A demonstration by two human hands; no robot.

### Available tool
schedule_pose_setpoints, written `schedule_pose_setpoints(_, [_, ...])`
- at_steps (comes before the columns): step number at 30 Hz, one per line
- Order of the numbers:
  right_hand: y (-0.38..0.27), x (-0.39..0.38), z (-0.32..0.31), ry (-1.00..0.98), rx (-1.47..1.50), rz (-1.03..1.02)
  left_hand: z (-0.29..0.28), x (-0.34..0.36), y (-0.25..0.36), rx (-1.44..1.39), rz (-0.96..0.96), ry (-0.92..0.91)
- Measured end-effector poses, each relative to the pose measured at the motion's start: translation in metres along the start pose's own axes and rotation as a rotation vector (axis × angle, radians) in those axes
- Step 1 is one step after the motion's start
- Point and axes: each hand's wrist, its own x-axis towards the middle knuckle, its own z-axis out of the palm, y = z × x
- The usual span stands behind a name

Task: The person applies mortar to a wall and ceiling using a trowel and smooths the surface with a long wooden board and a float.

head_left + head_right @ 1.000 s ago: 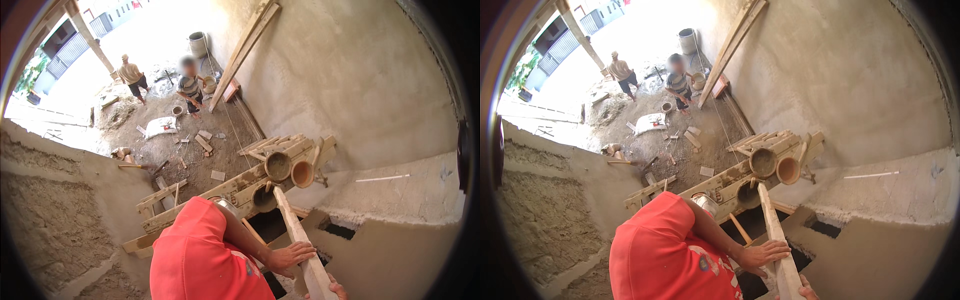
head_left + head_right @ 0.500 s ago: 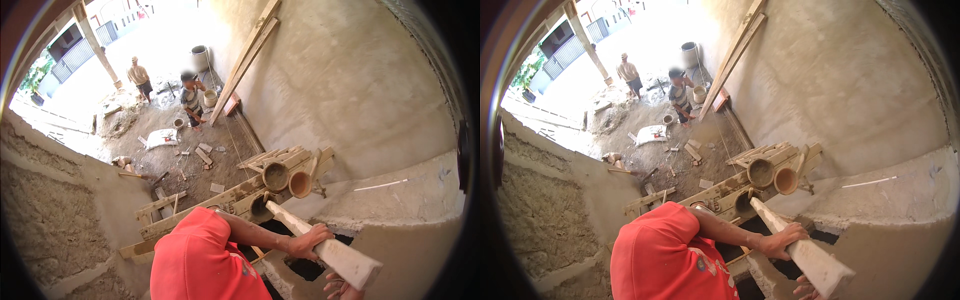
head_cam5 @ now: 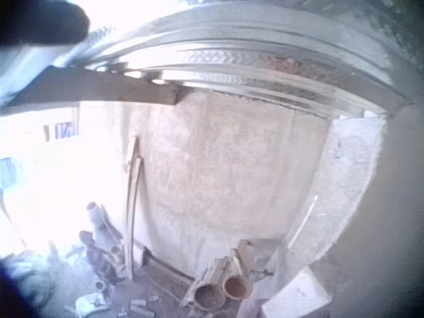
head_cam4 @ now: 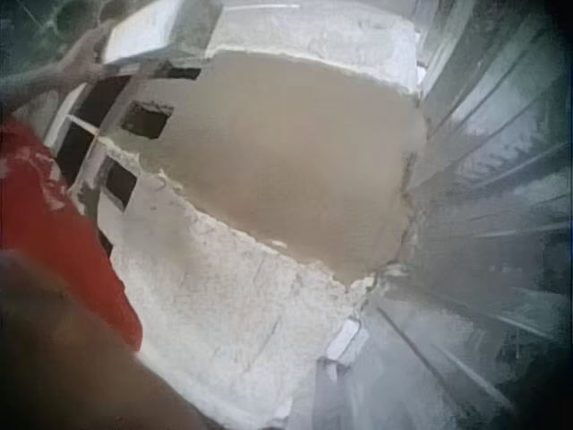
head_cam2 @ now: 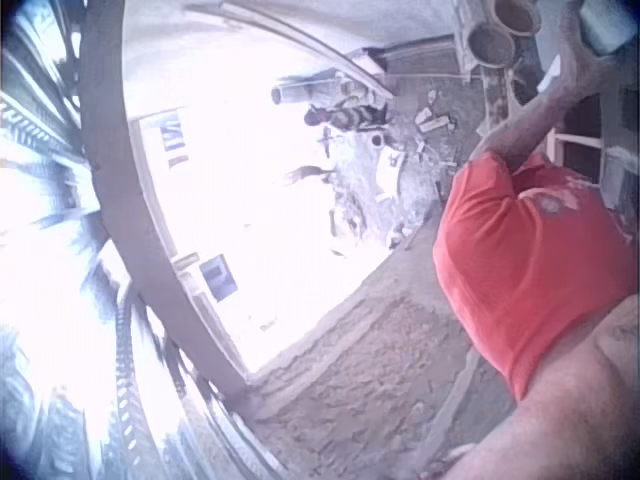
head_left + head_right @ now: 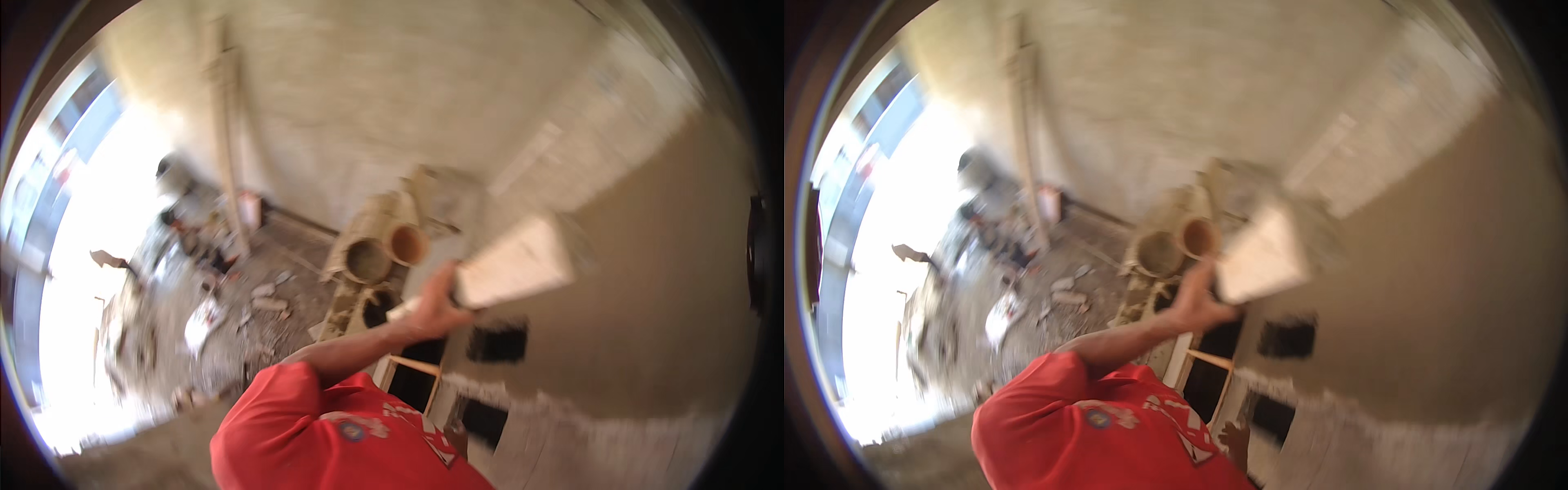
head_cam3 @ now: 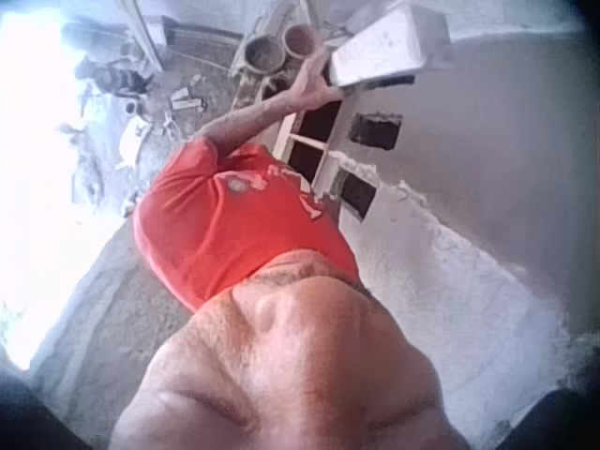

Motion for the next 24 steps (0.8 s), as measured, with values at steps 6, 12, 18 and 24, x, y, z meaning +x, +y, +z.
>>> schedule_pose_setpoints(6, [0.096, -0.007, 0.004, 0.124, 0.139, 0.232, 0.006, 0.026, 0.004, -0.189, -0.112, -0.006])
schedule_pose_setpoints(12, [0.151, -0.036, 0.009, 0.309, 0.443, 0.316, 0.014, 0.040, 0.002, -0.377, 0.019, -0.051])
schedule_pose_setpoints(18, [0.181, -0.058, 0.044, 0.306, 0.612, 0.361, -0.001, 0.056, -0.003, -0.332, 0.086, -0.026])
schedule_pose_setpoints(24, [0.179, -0.065, 0.058, 0.322, 0.632, 0.398, -0.014, 0.066, -0.006, -0.341, 0.075, -0.053])
